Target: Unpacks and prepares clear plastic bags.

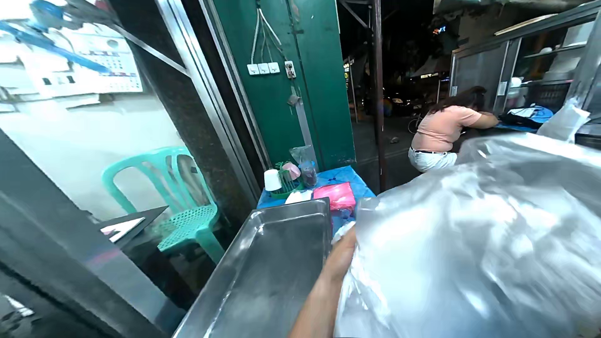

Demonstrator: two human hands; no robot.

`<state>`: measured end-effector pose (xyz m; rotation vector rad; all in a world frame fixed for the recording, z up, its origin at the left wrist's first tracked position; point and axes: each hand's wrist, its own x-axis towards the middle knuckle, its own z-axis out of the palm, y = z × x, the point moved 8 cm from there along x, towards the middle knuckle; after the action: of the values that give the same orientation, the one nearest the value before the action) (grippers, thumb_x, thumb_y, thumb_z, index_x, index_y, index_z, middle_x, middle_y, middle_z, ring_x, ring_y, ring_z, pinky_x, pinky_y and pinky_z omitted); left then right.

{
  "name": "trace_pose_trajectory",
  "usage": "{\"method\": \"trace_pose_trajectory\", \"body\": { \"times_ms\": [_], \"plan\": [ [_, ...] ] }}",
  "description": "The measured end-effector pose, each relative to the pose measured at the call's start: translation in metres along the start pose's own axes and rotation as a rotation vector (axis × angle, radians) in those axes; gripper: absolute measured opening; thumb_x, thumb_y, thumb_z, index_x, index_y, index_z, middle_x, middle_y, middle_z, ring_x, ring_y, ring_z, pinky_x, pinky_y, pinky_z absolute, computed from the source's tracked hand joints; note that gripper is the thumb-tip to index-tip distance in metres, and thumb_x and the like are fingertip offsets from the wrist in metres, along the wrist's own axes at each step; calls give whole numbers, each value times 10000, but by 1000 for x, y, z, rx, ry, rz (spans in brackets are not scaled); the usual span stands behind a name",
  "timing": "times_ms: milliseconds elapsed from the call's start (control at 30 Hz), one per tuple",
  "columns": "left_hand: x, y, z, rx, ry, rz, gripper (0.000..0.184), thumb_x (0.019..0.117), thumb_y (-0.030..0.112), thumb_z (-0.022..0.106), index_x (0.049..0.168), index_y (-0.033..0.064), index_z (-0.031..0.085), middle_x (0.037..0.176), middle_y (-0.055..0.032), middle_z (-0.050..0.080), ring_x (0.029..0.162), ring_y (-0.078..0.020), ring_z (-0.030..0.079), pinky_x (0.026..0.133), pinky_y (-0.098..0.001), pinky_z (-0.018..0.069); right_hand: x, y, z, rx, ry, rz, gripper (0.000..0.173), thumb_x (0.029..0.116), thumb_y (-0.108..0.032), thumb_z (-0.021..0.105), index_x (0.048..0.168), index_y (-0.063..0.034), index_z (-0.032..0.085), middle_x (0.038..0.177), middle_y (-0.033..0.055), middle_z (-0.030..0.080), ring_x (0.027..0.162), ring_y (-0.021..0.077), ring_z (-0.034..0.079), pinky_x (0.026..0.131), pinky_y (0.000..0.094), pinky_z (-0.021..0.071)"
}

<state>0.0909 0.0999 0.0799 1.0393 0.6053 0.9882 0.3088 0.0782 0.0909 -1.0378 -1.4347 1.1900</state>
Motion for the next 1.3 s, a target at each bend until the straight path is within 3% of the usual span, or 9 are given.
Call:
{"method": "trace_pose_trajectory", "body": {
  "times_ms": [133, 333, 433, 600, 833, 1000, 1133, 1233, 1300],
  "plan": [
    [2, -38, -15, 16, -59, -18, 335, 1053, 83, 356, 893, 130, 647, 761, 33, 703, 731, -36, 681, 711, -222, 584, -15, 14, 22, -155, 151, 377, 97, 1066, -98, 462, 1056, -98, 558, 662, -24, 577, 509, 40, 518, 469, 191, 419],
    [-12, -49, -21, -34, -32, -54, 304, 1088, 138, 386, 969, 83, 661, 820, -16, 710, 785, -73, 693, 751, -244, 591, -34, 38, 18, 112, 369, 90, 155, 1015, -41, 535, 1155, -100, 563, 776, 39, 641, 549, 64, 552, 482, 195, 445],
    [-24, -41, -16, -54, -132, 16, 248, 1071, 153, 428, 1244, 47, 572, 949, -16, 721, 893, -81, 701, 840, -251, 590, -64, 43, 22, 447, 591, -80, 244, 1010, -51, 547, 1251, -63, 511, 872, 76, 684, 644, 93, 650, 551, 207, 540],
    [-38, -38, -13, 53, -22, 22, 616, 899, 115, 716, 1429, -8, 427, 1035, -116, 712, 941, -172, 711, 868, -328, 603, -101, 36, 71, 447, 760, -289, 529, 877, -18, 685, 1321, -15, 399, 1043, 40, 604, 727, 104, 659, 630, 256, 604],
    [-25, -22, -28, 553, -89, 299, 674, 772, 179, 868, 1312, -51, 536, 1042, -58, 732, 975, -124, 707, 922, -296, 588, -92, 71, 64, 262, 555, -165, 647, 772, -6, 765, 1349, -29, 472, 1100, 81, 615, 743, 174, 689, 616, 322, 631],
    [-9, -16, -22, 848, -322, 200, 776, 750, 195, 876, 1397, -31, 512, 1203, -67, 677, 1077, -84, 652, 976, -272, 541, -74, 53, 23, -45, 447, -275, 490, 889, -229, 690, 1326, -59, 551, 1116, 39, 653, 922, 150, 655, 778, 327, 575],
    [0, 35, -18, 692, -233, 369, 801, 775, 378, 844, 1391, 3, 494, 1007, 44, 702, 766, -4, 652, 704, -205, 580, -49, 6, 11, 42, 462, -419, 642, 957, -491, 617, 1491, -177, 450, 1326, -2, 623, 1194, 131, 614, 1015, 360, 525],
    [2, 42, 4, 612, -163, 365, 407, 819, 266, 814, 1099, 57, 607, 736, 117, 664, 616, 23, 616, 620, -168, 552, -41, -10, 37, -56, 557, -366, 704, 904, -360, 651, 1473, -16, 420, 1182, 10, 665, 1039, 17, 651, 911, 258, 563],
    [-1, 25, 13, 614, -119, 278, 176, 863, 115, 732, 994, 48, 635, 725, 116, 649, 634, 35, 612, 633, -159, 545, -42, 0, 49, -128, 636, -419, 509, 924, -278, 676, 1227, 115, 564, 1025, 50, 689, 934, -21, 646, 851, 199, 548]
  ]
}}
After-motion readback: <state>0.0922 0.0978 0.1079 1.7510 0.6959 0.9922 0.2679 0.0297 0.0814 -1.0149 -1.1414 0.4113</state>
